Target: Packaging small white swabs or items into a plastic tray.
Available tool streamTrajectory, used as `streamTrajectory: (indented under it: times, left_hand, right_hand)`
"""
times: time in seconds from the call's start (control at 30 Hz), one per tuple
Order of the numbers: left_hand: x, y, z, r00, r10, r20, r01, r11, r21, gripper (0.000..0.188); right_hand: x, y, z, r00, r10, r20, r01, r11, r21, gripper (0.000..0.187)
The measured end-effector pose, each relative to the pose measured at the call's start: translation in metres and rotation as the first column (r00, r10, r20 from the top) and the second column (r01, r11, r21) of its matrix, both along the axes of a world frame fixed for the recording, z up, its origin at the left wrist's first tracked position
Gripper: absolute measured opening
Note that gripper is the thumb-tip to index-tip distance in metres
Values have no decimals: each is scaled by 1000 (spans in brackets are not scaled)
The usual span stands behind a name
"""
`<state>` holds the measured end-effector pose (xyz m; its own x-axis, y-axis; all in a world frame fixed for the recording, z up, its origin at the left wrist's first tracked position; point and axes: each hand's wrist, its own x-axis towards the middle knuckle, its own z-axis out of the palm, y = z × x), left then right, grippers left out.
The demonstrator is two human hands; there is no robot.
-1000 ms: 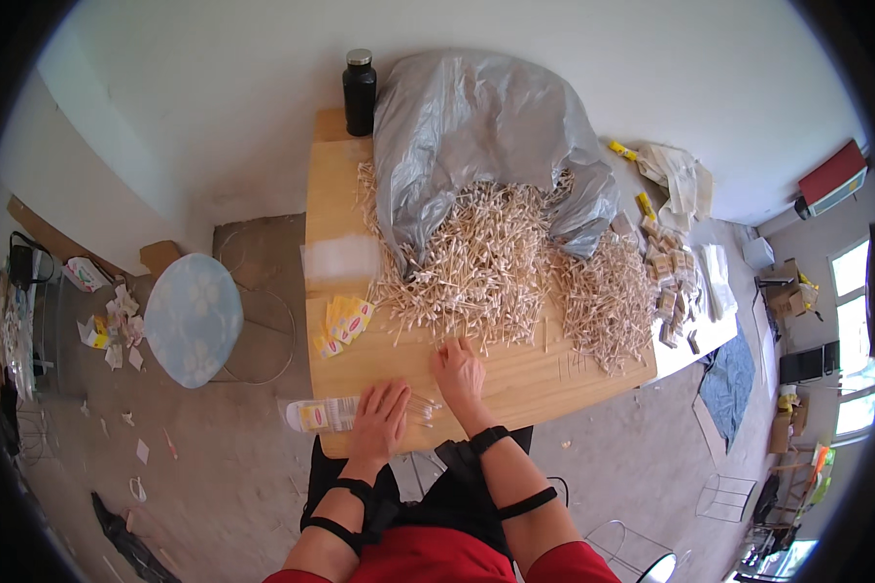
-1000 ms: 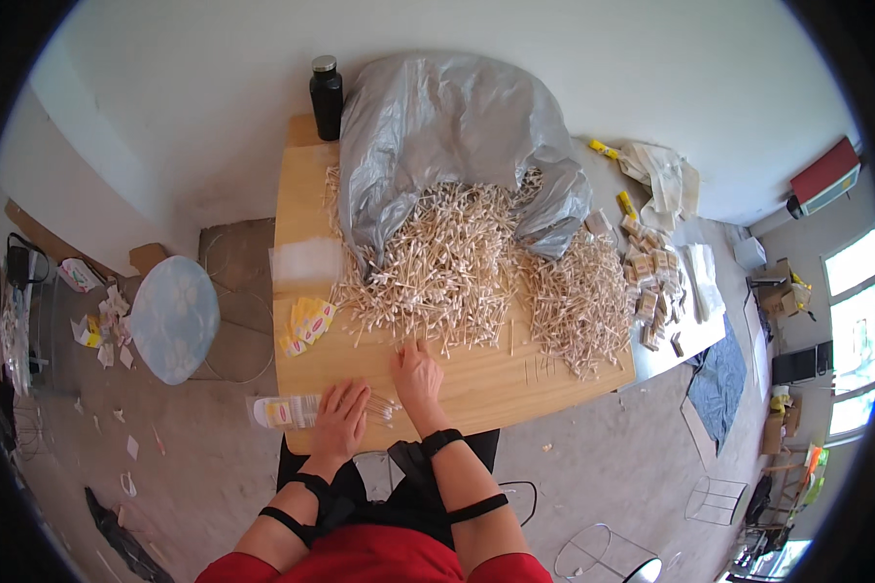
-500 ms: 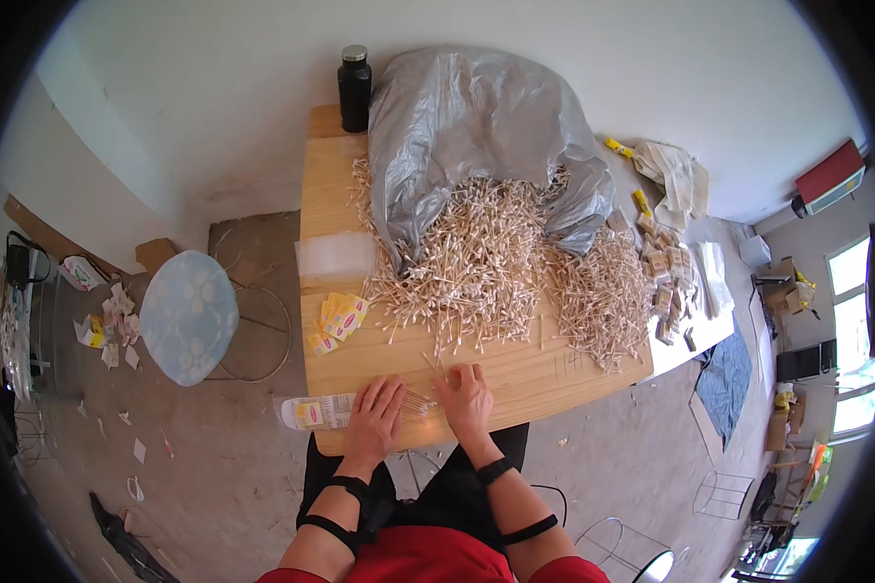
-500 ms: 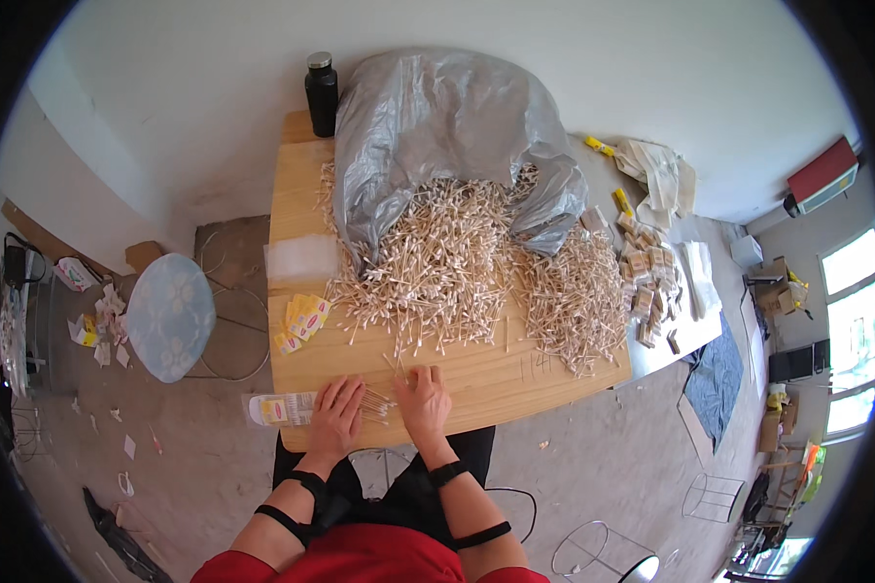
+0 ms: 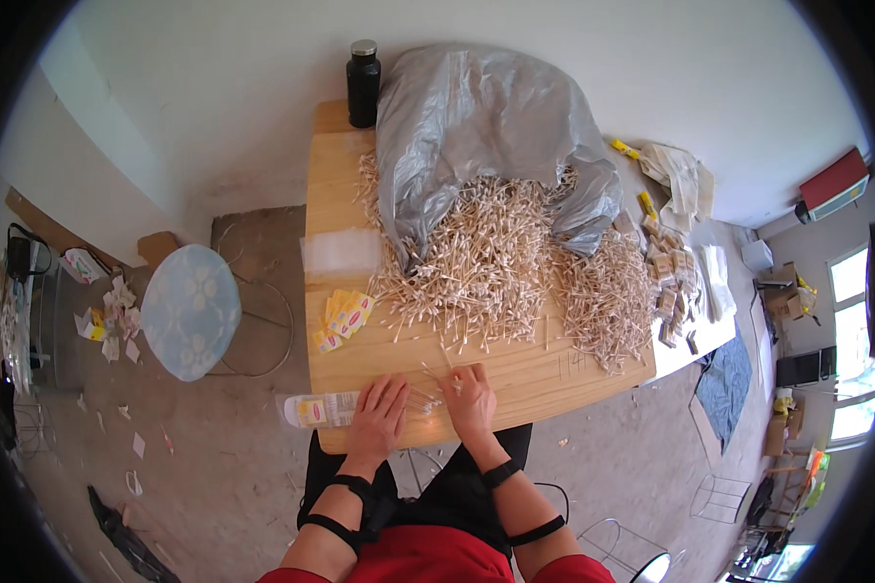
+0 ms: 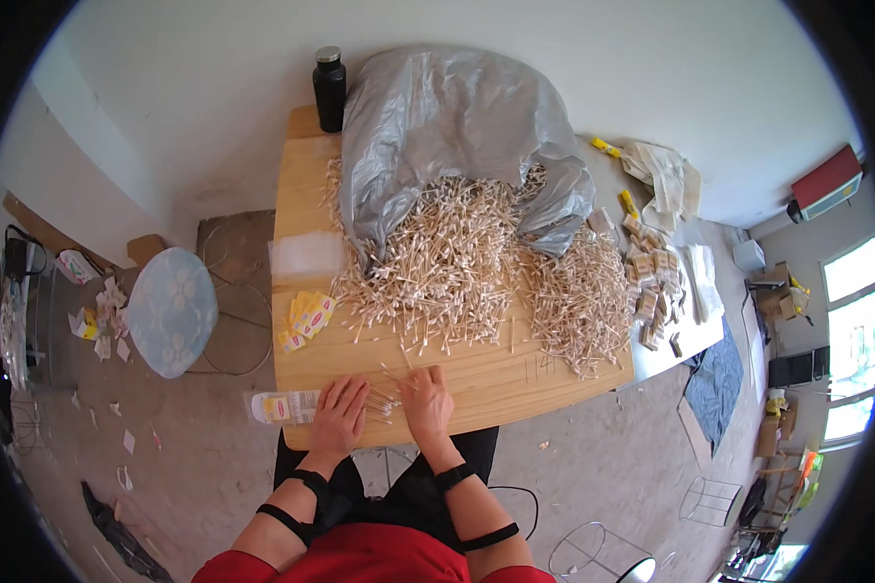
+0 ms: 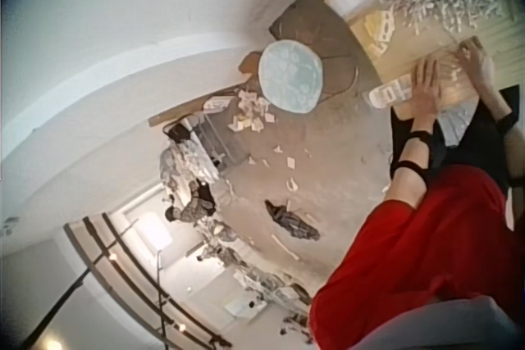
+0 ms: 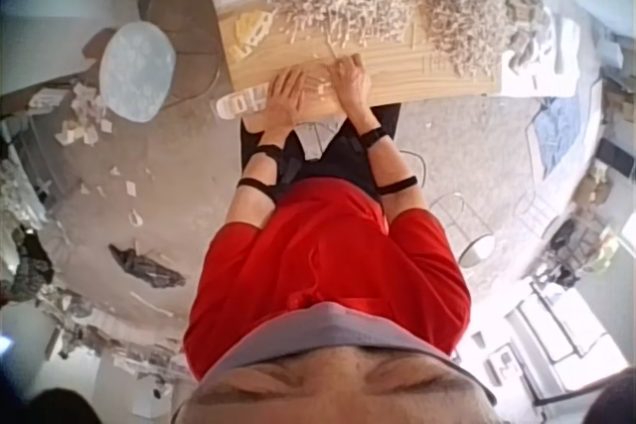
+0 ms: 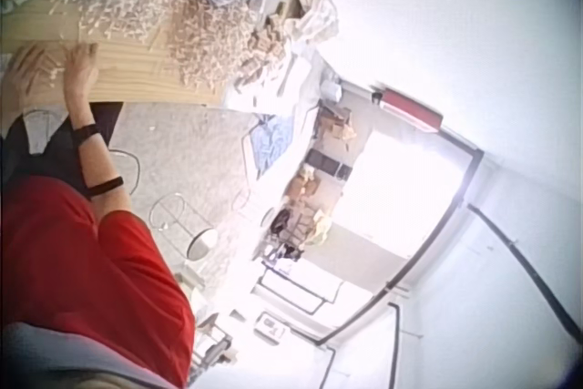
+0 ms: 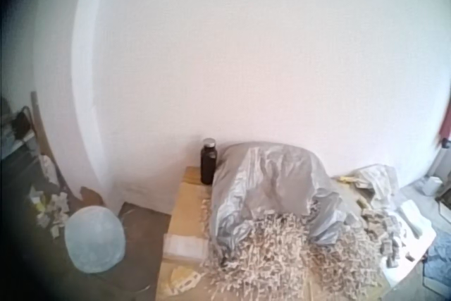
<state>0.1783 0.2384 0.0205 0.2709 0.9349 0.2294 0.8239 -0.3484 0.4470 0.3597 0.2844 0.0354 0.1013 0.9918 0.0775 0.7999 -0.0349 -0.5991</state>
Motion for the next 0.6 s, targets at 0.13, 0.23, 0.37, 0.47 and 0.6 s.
streamTrajectory:
  times: [0.13,0.23,0.37,0.47,0.6]
  left_hand:
    - [1,0,4,1000,2,-27,-2,1000,2,48]
    - [1,1,2,1000,-1,-22,1,1000,1,48]
    - [0,-1,0,1000,-5,-10,5,1000,-5,47]
    - [2,1,0,1000,2,1,-2,1000,9,48]
    - [2,1,1,1000,1,3,-1,1000,4,48]
  right_hand:
    - [5,5,0,989,-106,-103,104,994,-26,11]
    - [8,9,-4,990,-48,-132,41,998,-55,12]
    - [1,11,4,997,70,30,-71,997,37,14]
    - [1,13,-3,989,125,79,-132,987,89,11]
    - [1,15,-6,984,137,116,-157,971,182,9]
